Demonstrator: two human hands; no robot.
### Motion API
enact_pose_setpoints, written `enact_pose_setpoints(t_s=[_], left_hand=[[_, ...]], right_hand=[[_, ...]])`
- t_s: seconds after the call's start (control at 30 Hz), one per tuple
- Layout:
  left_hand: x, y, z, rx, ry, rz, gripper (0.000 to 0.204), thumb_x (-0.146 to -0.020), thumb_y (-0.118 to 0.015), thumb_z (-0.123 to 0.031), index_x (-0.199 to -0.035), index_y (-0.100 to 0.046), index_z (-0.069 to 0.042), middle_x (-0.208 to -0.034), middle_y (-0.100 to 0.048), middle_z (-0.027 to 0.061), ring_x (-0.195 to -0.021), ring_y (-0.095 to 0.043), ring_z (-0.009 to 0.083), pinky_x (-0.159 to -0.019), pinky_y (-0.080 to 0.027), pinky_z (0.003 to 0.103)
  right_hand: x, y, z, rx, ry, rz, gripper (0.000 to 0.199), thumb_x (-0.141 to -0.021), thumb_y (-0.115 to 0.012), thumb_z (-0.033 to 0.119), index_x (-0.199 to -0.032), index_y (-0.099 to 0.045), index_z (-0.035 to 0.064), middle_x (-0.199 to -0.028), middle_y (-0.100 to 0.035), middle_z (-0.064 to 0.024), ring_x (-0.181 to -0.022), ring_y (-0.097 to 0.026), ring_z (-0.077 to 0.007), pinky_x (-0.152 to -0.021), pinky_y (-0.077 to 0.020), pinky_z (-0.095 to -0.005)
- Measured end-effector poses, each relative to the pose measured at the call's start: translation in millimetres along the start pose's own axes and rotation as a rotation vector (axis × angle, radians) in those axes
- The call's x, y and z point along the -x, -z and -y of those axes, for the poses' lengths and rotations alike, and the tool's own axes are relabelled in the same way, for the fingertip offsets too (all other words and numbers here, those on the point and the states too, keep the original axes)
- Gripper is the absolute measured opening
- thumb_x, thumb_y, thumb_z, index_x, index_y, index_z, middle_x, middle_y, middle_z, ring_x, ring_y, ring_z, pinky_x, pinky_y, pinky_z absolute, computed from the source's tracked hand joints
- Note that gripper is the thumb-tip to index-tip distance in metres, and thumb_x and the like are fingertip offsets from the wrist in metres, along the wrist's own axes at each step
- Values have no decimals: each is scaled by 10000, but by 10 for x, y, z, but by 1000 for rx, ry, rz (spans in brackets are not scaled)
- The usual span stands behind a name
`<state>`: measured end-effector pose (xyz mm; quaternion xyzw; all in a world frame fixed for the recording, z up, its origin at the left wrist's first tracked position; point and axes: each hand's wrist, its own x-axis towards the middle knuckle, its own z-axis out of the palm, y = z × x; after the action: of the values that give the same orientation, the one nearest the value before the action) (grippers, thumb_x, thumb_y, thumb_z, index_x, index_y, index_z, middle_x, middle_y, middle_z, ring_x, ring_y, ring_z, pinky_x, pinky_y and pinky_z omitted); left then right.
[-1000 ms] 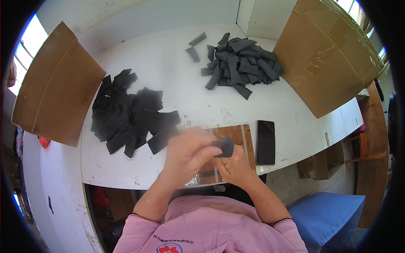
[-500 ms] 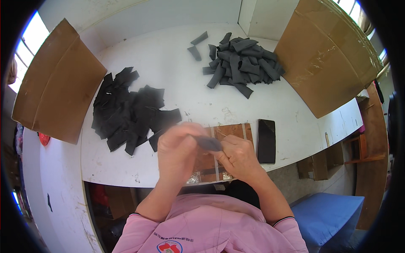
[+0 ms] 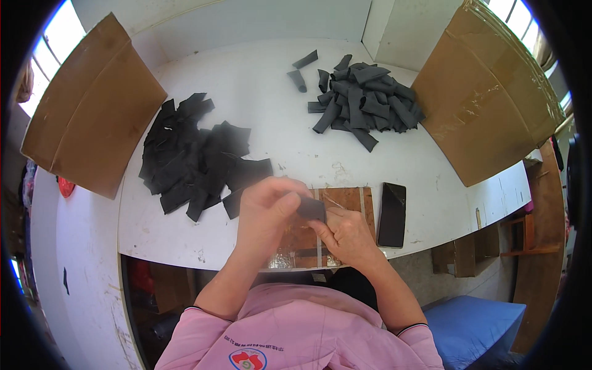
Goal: The recorder is folding and prepping small black fabric strips on a workbench.
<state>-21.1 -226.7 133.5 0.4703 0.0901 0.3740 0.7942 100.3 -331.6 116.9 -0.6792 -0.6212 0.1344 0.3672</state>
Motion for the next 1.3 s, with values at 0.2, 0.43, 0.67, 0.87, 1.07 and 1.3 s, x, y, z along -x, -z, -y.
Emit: enact_pose_setpoints(t_s=[0.2, 0.43, 0.67, 0.87, 1.07, 1.3], left_hand=[[-53, -29, -142, -171, -66, -147, 79, -778, -569, -77, -809, -590, -7, -784, -594, 30, -738, -521, 75, -685, -409, 203], [71, 502, 17, -405, -73, -462, 129, -795, -548, -79, -894, -564, 2, -826, -592, 53, -703, -512, 81, -634, -411, 218], [298, 1346, 522, -1604, -54, -477, 347, -685, -643, -87, -984, -510, 30, -905, -568, 144, -691, -563, 215, -641, -448, 307], [287, 1358, 487, -1660, 114, -410, 339, -681, -620, -84, -976, -495, 27, -902, -536, 199, -836, -542, 330, -716, -433, 378], [214, 1420, 597, -1492, -4, -577, 209, -679, -638, -111, -781, -531, 37, -649, -541, 142, -586, -524, 253, -568, -418, 331], [463, 1238, 320, -1675, -263, -709, 163, -743, -613, -123, -762, -524, 12, -628, -538, 113, -544, -493, 203, -539, -413, 307]], right_hand=[[-56, 130, 169, 108, 40, -60, 223, -740, -604, 186, -642, -527, 1, -561, -491, -115, -531, -512, -292, -480, -408, -370], [-644, 713, 141, -1286, -98, -81, 397, -883, -430, 301, -642, -542, 6, -469, -403, -6, -462, -408, -88, -461, -333, -232], [24, 277, 155, -1074, -529, -162, 321, -855, -484, 280, -738, -536, -14, -513, -424, 20, -451, -369, -53, -470, -312, -192], [314, 520, 947, -1329, -201, 254, 137, -817, -503, 92, -746, -552, -16, -682, -526, -34, -620, -526, -132, -530, -428, -255], [401, 499, 1187, -1550, -41, 345, 74, -800, -515, 151, -849, -534, 99, -809, -535, -170, -786, -564, -237, -833, -247, -576], [336, 196, 1216, -569, 293, 217, 80, -758, -542, 79, -762, -530, 0, -693, -529, -128, -664, -535, -276, -578, -427, -349]])
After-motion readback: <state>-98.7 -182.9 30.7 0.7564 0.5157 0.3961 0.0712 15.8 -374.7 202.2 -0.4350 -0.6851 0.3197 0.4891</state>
